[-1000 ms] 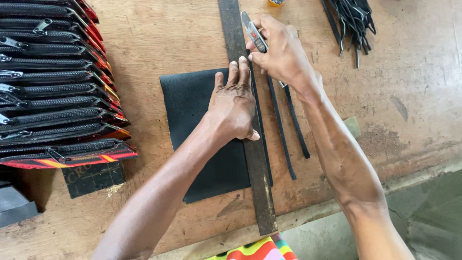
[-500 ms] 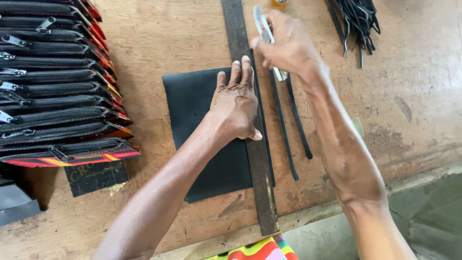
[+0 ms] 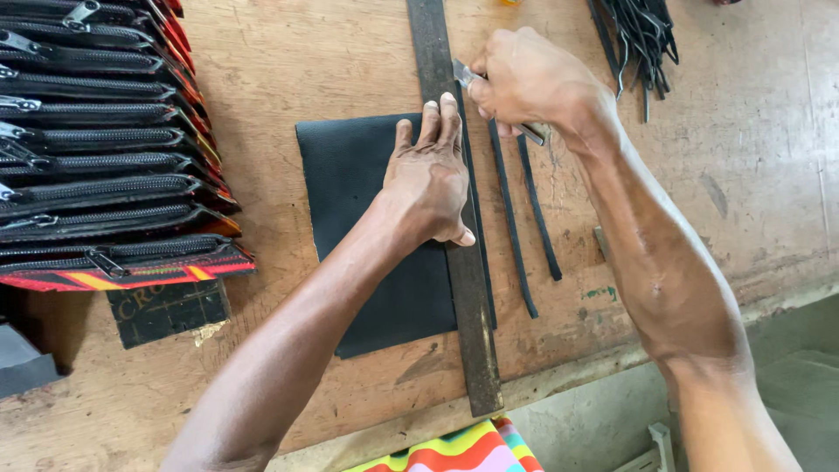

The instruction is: The person uses a utility knife and a metal ruler to cut a black leather sheet into narrow strips on a wooden workbench. The person repeatedly aligns the ruler, cuts along its edge, and sets the strips aside. A stack of finished zippered pouches is visible nearby.

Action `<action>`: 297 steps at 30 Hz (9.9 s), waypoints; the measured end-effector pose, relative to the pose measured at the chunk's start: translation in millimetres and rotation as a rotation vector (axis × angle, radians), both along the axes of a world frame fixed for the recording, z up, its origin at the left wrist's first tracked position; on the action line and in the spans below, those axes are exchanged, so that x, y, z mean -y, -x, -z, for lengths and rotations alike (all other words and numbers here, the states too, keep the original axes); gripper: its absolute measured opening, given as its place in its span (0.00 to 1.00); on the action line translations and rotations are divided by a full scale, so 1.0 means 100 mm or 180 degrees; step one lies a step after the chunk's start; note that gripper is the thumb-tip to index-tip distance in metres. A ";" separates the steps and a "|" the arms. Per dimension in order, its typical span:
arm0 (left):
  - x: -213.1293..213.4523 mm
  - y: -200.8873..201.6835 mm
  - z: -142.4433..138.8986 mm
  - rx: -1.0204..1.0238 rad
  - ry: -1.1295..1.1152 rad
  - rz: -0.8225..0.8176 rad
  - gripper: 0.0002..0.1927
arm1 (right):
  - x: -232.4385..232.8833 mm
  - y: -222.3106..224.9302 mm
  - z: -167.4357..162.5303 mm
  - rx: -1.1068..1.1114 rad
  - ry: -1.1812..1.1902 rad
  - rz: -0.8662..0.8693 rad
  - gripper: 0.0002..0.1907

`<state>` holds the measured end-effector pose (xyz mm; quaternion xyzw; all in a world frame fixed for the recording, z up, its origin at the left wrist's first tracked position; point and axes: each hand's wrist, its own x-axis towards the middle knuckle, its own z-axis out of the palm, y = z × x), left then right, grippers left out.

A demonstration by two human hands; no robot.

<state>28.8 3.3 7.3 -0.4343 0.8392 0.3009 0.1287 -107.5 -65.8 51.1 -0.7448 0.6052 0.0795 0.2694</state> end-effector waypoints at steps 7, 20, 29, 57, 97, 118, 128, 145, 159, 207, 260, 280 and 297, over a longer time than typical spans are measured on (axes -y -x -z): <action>-0.06 0.00 0.06 0.0002 0.0123 0.0064 0.67 | -0.44 0.03 -0.01 -0.0216 -0.0134 -0.0149 0.18; -0.08 0.02 0.05 -0.0043 0.0189 -0.0012 0.71 | -1.95 0.32 -0.24 -0.0069 -0.0713 0.0155 0.10; -0.04 0.04 -0.04 -0.0173 0.0027 -0.0135 0.75 | -0.48 0.38 0.16 0.1094 0.0964 0.0583 0.21; -0.02 0.15 0.02 -0.0170 -0.0020 -0.0147 0.80 | -0.10 0.92 -0.20 0.0839 0.0996 0.0318 0.19; -0.13 0.18 0.02 -0.0326 0.0148 -0.0350 0.81 | -0.20 0.77 0.16 0.0697 0.1884 -0.0329 0.19; -1.84 0.27 0.03 -0.0984 0.0749 -0.0362 0.59 | -2.40 0.58 -0.37 0.0764 -0.0267 0.0990 0.20; -1.79 0.18 0.08 -0.0856 0.0619 -0.0164 0.59 | -2.36 0.42 -0.34 0.0884 -0.0371 0.1035 0.20; -1.68 0.36 -0.09 -0.0126 -0.0142 0.0014 0.19 | -2.81 0.53 -0.08 0.0060 -0.0210 0.0391 0.19; -1.66 0.34 0.09 -0.0675 0.0751 -0.0167 0.34 | -3.45 0.77 -0.26 -0.0004 -0.0678 0.0876 0.26; -1.64 0.20 0.08 -0.0520 0.0691 0.0025 0.24 | -2.32 0.51 -0.40 0.0584 -0.0204 0.1005 0.24; -1.65 0.24 0.19 -0.0759 0.0917 -0.0173 0.21 | -2.54 0.48 -0.17 0.0050 -0.0307 0.0296 0.21; -1.60 0.20 0.06 -0.0740 0.0655 -0.0110 0.46 | -2.11 0.44 -0.02 0.1176 0.0156 0.2130 0.33; -1.57 0.21 0.19 -0.0559 0.0540 -0.0102 0.45 | -1.23 0.29 0.61 0.1294 0.1352 0.1389 0.19</action>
